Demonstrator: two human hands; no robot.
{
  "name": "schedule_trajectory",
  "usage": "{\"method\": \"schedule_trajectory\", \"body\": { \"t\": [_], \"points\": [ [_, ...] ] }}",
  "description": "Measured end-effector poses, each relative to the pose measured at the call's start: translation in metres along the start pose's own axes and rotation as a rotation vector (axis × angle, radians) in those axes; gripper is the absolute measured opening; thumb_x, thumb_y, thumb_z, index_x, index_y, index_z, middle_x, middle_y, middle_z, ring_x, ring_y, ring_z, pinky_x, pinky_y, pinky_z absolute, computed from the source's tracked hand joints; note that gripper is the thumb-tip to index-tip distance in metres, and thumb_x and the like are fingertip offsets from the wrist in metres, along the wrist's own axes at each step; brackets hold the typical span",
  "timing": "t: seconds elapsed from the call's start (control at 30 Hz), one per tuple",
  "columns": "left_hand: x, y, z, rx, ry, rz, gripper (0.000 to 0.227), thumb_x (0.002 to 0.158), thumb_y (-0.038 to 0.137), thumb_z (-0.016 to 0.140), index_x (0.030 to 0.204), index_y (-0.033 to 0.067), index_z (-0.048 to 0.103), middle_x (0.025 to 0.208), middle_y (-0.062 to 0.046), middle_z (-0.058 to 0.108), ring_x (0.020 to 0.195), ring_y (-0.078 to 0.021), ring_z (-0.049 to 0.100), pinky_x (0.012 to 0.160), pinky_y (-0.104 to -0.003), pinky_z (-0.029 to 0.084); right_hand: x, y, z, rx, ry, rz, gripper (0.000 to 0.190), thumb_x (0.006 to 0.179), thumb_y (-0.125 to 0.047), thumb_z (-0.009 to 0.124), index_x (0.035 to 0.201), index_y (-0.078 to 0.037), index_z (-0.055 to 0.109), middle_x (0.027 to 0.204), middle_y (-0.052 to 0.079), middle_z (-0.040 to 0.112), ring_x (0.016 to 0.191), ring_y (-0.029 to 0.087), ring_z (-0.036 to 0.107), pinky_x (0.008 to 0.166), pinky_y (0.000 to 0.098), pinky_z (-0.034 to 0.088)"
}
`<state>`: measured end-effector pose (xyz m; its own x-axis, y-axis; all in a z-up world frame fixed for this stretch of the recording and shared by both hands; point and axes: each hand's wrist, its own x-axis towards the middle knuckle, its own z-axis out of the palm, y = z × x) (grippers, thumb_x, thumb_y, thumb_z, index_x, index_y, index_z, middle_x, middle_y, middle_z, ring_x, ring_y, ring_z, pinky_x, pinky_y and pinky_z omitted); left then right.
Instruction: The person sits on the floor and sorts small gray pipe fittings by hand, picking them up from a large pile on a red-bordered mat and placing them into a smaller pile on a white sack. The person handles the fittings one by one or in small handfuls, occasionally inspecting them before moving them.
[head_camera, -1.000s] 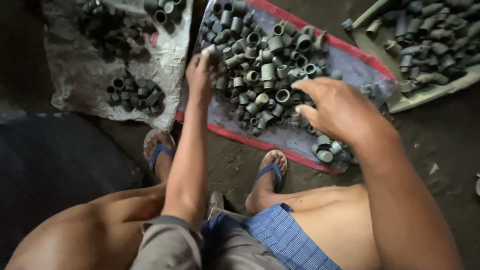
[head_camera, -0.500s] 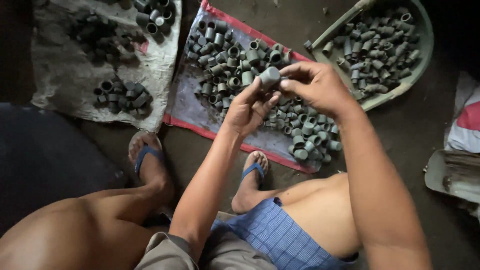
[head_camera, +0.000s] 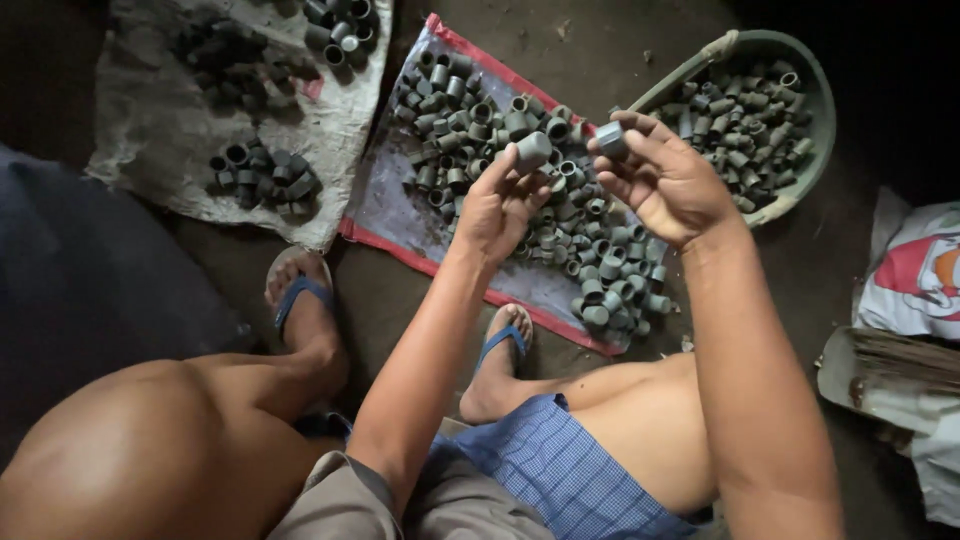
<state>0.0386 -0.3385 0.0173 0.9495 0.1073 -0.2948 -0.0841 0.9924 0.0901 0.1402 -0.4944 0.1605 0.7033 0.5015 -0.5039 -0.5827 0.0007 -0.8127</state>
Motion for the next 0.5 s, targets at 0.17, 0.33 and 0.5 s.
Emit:
{"method": "schedule_trajectory", "body": {
  "t": [0.17, 0.33, 0.5],
  "points": [
    [0.007, -0.009, -0.004, 0.01, 0.051, 0.026, 0.032, 0.095, 0.03, 0.078, 0.11, 0.0012, 0.075, 0.101, -0.012, 0.071, 0.094, -0.0238, 0.071, 0.094, -0.037, 0.064, -0.003, 0.007, 0.004, -0.065, 0.003, -0.042, 0.031, 0.102, -0.006, 0.062, 0.133, -0.009, 0.06, 0.112, 0.017, 0.075, 0.096, 0.023, 0.079, 0.085, 0.0297, 0.068],
    [0.049, -0.045, -0.046, 0.071, 0.194, 0.098, 0.035, 0.093, 0.031, 0.083, 0.115, 0.0065, 0.07, 0.103, -0.021, 0.073, 0.094, -0.0371, 0.074, 0.09, -0.052, 0.06, 0.034, 0.033, -0.03, -1.062, 0.201, -0.591, 0.02, 0.112, -0.013, 0.072, 0.128, -0.004, 0.065, 0.098, 0.018, 0.07, 0.073, 0.026, 0.071, 0.057, 0.0325, 0.057],
    [0.027, -0.041, -0.023, 0.072, 0.161, 0.129, 0.042, 0.092, 0.028, 0.079, 0.126, 0.006, 0.066, 0.105, -0.017, 0.073, 0.086, -0.0332, 0.075, 0.08, -0.042, 0.062, 0.007, 0.031, 0.034, -1.464, 0.153, -0.926, 0.026, 0.102, -0.013, 0.081, 0.123, -0.007, 0.069, 0.109, 0.015, 0.07, 0.094, 0.037, 0.067, 0.086, 0.0473, 0.052]
  ]
}}
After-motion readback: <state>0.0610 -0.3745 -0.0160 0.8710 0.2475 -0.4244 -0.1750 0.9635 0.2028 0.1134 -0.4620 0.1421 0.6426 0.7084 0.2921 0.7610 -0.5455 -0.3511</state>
